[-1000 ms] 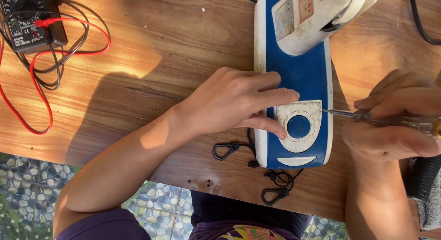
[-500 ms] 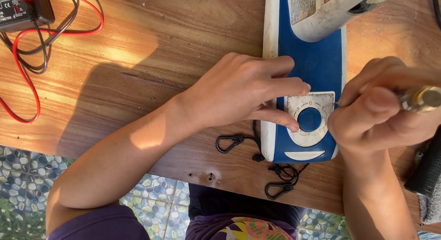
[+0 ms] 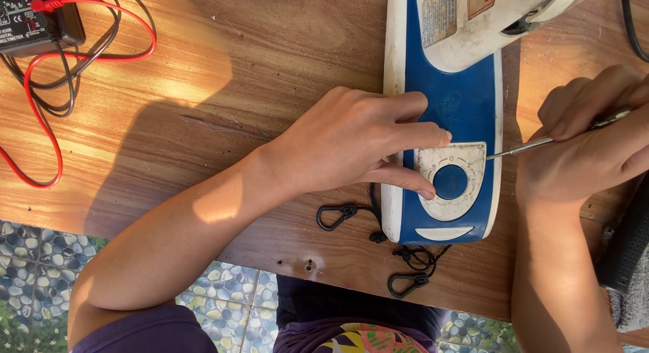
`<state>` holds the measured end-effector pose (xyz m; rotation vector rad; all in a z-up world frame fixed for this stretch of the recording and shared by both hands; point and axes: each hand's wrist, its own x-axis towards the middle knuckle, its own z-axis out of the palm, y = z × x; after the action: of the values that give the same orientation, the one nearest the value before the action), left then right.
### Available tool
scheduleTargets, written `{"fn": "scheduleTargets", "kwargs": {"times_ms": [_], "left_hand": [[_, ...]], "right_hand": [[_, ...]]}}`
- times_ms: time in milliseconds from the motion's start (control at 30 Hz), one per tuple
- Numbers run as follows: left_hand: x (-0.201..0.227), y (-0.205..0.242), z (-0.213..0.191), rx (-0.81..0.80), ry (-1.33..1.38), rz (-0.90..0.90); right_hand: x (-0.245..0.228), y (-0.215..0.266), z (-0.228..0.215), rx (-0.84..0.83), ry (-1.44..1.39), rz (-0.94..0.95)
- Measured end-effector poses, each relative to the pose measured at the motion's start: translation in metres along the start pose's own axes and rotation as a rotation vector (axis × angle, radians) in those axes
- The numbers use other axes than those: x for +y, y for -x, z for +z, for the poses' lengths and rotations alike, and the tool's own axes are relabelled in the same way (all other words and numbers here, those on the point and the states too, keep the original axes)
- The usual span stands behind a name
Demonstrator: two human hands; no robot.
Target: Adjusting the internal or interface components of a blue and white appliance using a screwdriver.
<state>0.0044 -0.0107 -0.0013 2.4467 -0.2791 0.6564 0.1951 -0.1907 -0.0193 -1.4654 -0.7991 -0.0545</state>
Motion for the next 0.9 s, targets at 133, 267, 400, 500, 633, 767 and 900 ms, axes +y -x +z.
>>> {"fn": "scheduleTargets", "kwargs": {"times_ms": [133,267,400,500,633,767,900], "left_hand": [[0.0,0.0,-0.001,-0.004,0.015,-0.013],[0.002,0.0,-0.003,0.002,-0.036,0.006],[0.002,0.0,-0.004,-0.004,-0.017,0.003],[0.003,0.0,-0.003,0.001,-0.065,0.02],[0.003,0.001,0.001,0.002,-0.16,0.048],[0.002,0.002,0.004,0.013,-0.195,0.057],[0.0,0.003,0.006,0.014,-0.21,0.056]], "right_hand": [[-0.009,0.005,0.008,0.048,0.016,-0.087],[-0.027,0.01,0.011,-0.071,0.078,-0.239],[-0.022,0.011,-0.019,-0.202,0.16,-0.324],[-0.024,0.009,-0.033,-0.302,0.248,-0.414],[-0.036,0.01,-0.032,-0.406,0.248,-0.41],[-0.039,0.01,-0.032,-0.468,0.275,-0.286],[-0.038,0.005,-0.026,-0.551,0.28,-0.283]]}}
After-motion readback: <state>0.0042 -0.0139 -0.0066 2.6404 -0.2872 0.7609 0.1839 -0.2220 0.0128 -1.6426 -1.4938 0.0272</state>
